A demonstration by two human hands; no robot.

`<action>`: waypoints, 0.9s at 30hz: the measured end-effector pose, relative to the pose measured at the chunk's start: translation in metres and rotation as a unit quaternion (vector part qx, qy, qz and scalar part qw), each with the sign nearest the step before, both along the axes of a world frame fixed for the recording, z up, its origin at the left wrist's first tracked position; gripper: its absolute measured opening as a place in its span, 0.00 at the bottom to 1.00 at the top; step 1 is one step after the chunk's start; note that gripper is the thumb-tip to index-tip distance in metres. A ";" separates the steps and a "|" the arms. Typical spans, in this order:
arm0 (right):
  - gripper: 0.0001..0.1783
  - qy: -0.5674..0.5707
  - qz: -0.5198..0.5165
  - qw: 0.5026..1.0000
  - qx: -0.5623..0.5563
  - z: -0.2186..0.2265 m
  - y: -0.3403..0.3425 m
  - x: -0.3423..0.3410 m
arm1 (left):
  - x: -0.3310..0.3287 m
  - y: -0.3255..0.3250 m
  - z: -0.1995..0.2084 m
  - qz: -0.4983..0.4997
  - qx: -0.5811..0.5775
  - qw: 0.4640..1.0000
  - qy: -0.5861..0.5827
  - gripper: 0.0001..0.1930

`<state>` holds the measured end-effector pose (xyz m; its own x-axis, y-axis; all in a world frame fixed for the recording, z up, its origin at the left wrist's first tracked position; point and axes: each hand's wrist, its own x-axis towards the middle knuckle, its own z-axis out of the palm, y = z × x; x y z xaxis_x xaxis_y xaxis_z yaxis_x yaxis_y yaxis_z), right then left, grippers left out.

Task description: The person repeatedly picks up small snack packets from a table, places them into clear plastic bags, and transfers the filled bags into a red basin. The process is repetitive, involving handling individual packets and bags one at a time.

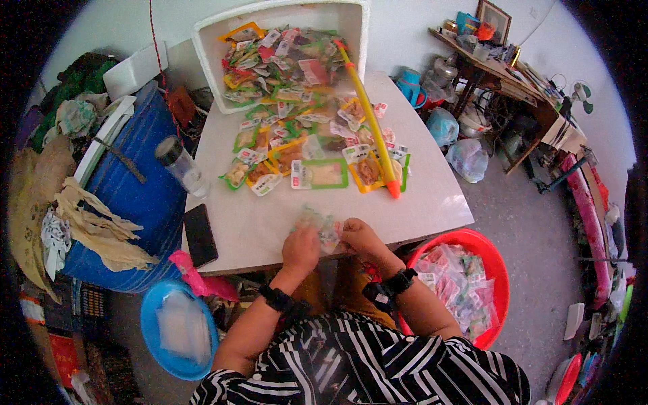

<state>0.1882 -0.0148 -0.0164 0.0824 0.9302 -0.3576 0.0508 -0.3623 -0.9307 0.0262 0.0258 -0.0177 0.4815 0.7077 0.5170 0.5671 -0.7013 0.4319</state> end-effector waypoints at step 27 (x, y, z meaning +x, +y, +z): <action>0.11 -0.272 -0.108 0.930 0.221 -0.030 0.014 -0.007 | -0.077 0.167 0.005 0.241 0.028 0.961 0.132 0.22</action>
<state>0.1811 -0.0010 -0.0465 0.3414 0.9172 0.2055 0.5280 -0.0063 -0.8492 -0.0509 0.1928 -0.0126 0.2243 0.8563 0.4653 0.9166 -0.3475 0.1977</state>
